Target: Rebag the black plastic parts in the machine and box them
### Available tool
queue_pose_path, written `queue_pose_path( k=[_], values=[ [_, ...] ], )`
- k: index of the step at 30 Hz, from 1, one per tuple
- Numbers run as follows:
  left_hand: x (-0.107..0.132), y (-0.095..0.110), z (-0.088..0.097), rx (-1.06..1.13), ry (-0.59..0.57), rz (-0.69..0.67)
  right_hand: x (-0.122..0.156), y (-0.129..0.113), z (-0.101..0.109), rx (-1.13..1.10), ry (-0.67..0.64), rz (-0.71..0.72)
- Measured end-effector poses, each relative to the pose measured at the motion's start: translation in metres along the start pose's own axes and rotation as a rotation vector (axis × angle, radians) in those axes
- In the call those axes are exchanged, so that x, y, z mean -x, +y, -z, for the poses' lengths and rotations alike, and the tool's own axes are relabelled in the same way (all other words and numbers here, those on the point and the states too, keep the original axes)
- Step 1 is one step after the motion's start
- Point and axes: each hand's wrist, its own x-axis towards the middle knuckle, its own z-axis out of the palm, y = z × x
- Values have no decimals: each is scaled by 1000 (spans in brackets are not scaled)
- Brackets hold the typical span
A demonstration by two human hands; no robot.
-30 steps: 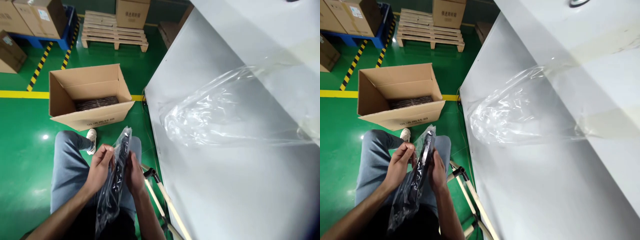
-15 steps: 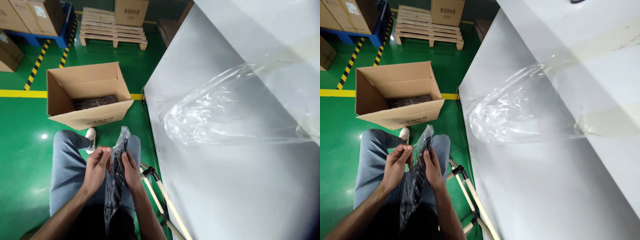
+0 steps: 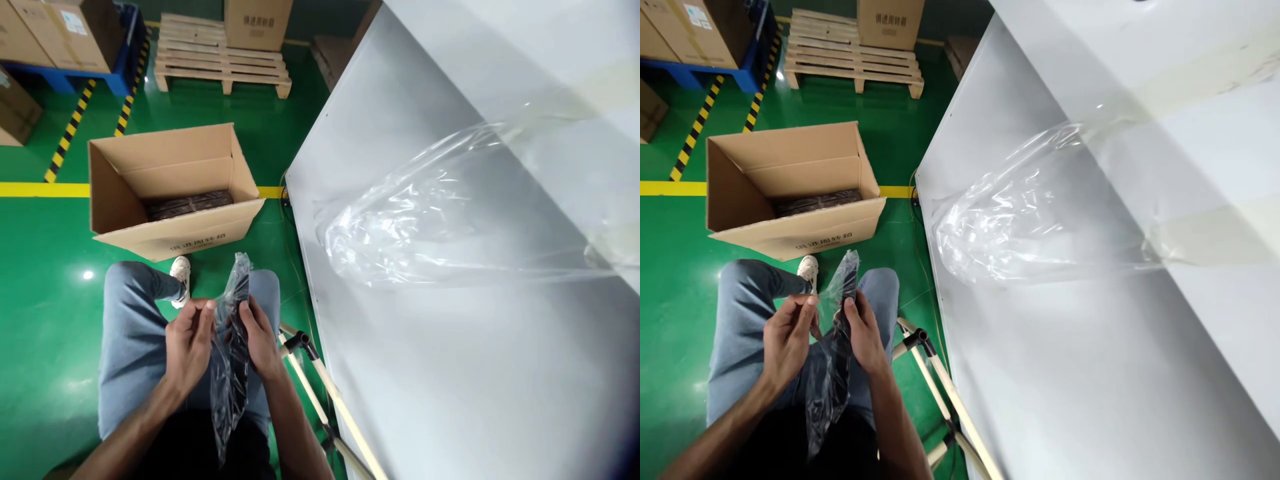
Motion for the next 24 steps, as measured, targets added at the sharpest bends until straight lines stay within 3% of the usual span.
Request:
queue_pose_path(
  k=[7, 11, 16, 24],
  values=[
    [-5, 3, -1, 199, -19, 62, 5, 3, 8, -142, -157, -217],
    [-4, -2, 4, 159, -1, 34, 4, 4, 9, -200, -199, -252],
    [-3, -1, 6, 183, -2, 52, 1, 10, 14, -269, -364, -281],
    [-5, -1, 8, 107, 39, -12, -1, 12, 16, -257, -329, -263]
  ],
)
